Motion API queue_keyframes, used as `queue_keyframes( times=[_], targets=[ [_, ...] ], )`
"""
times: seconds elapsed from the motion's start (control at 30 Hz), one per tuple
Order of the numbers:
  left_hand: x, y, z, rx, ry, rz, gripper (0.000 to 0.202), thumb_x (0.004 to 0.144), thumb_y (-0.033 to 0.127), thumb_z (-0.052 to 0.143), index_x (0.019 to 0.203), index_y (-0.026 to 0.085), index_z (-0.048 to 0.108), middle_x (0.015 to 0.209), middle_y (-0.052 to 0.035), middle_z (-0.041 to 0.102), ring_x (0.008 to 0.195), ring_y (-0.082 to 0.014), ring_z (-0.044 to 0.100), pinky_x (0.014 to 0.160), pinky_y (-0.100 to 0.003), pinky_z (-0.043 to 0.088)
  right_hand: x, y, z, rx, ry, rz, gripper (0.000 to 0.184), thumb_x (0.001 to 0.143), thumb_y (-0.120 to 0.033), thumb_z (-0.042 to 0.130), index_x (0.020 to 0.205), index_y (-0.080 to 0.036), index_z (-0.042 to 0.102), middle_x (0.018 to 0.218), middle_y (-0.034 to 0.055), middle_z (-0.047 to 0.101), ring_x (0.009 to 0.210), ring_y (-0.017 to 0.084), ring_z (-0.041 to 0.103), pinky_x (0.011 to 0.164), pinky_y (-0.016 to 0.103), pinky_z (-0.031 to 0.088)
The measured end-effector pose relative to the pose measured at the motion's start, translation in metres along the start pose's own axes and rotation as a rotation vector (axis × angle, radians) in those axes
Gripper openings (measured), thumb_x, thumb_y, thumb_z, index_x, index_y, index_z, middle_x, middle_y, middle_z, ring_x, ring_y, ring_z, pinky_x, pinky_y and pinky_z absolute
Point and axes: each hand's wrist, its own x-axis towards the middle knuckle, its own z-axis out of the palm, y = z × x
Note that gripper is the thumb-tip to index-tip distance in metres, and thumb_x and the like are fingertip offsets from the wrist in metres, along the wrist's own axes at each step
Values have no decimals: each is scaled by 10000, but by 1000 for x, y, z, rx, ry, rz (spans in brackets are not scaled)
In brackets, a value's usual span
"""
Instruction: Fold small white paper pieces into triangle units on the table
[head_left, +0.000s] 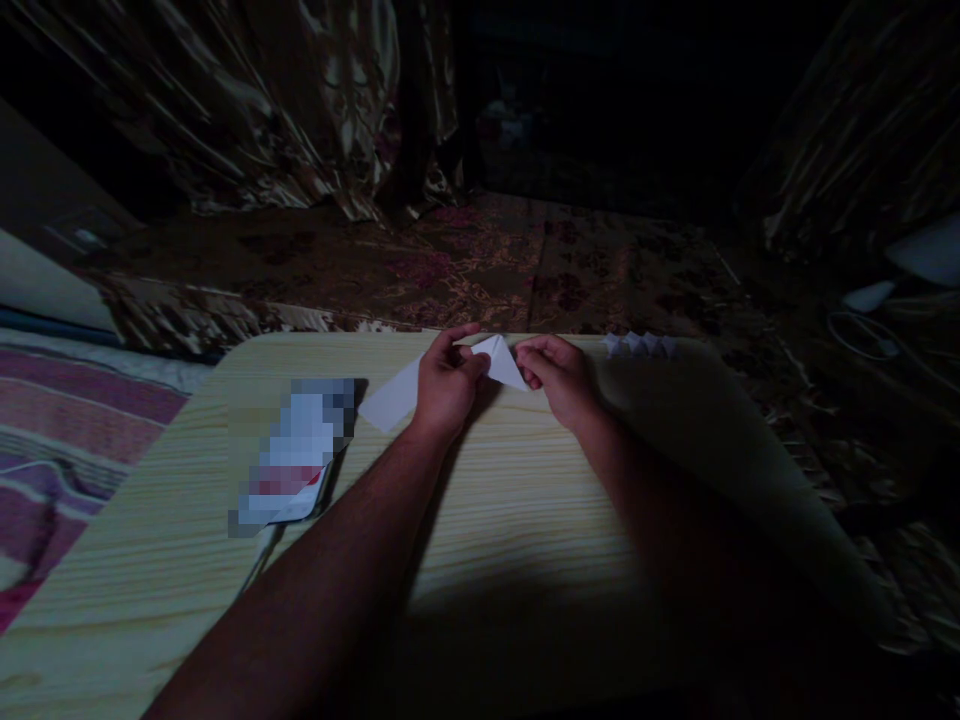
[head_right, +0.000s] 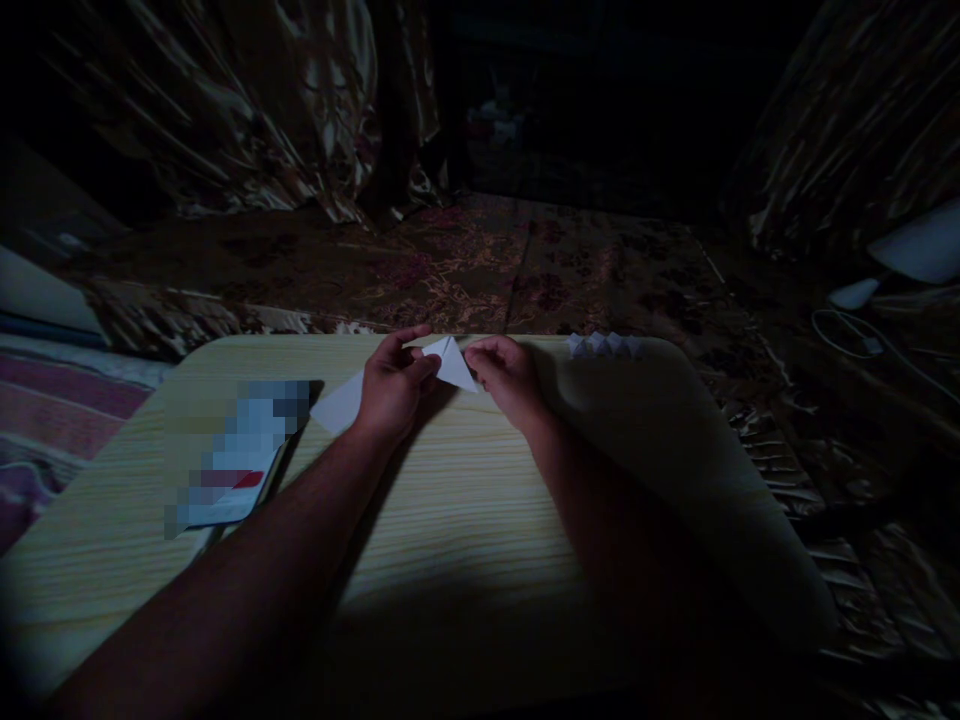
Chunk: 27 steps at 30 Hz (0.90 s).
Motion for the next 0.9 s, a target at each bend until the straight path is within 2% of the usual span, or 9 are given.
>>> queue_keyframes(
  times=[0.1, 0.17, 0.23, 0.4, 0.6, 0.77, 0.9],
  targets=[
    [1, -1, 0, 21, 51, 0, 490, 642, 156, 650, 1126, 202, 591, 651, 51, 550, 427, -74, 498, 391, -185, 354, -1, -1, 2, 15, -20, -49, 397, 665, -346, 748, 996, -201, 585, 845, 11, 644, 645, 106, 547, 547, 232, 426],
    [2, -2, -1, 38, 59, -3, 512, 636, 147, 637, 1143, 197, 584, 708, 27, 594, 441, -86, 538, 401, -193, 391, -1, 0, 4, -13, -36, -102, 475, 609, -287, 787, 1025, -206, 573, 984, 38, 639, 736, 119, 583, 636, 257, 474],
    [2, -2, -1, 35, 60, -8, 513, 636, 145, 628, 1146, 193, 584, 737, 13, 610, 449, -101, 563, 408, -207, 423, -1, 2, 4, -70, -45, -134, 491, 603, -262, 788, 1041, -212, 571, 1050, 47, 624, 753, 119, 587, 659, 266, 484],
    [0, 0, 0, -25, 29, -37, 488, 648, 146, 618, 1132, 199, 572, 737, 16, 605, 444, -114, 579, 399, -222, 451, -1, 9, 3, -178, -37, -151, 378, 689, -236, 715, 1044, -220, 588, 844, 1, 643, 703, 122, 583, 605, 246, 442],
    [-2, 0, 0, -56, -63, -38, 390, 675, 157, 618, 1054, 209, 544, 687, 40, 580, 454, -132, 590, 408, -230, 447, 1, 6, 4, -74, 11, -157, 239, 736, -270, 675, 944, -203, 581, 799, -2, 645, 691, 119, 587, 577, 237, 438],
    [-3, -2, 2, 43, -45, 1, 297, 654, 144, 646, 936, 200, 574, 708, 37, 588, 534, -103, 573, 473, -202, 429, -1, 1, 3, -7, 28, -141, 219, 752, -282, 652, 938, -195, 576, 745, -13, 611, 645, 109, 571, 515, 224, 403],
    [-3, -1, 2, 143, 6, 31, 141, 705, 246, 657, 823, 171, 638, 714, 9, 611, 586, -93, 529, 527, -197, 414, -2, -2, 3, 8, 26, -110, 206, 747, -287, 640, 917, -195, 567, 740, -14, 608, 635, 104, 565, 511, 221, 402]
  ],
)
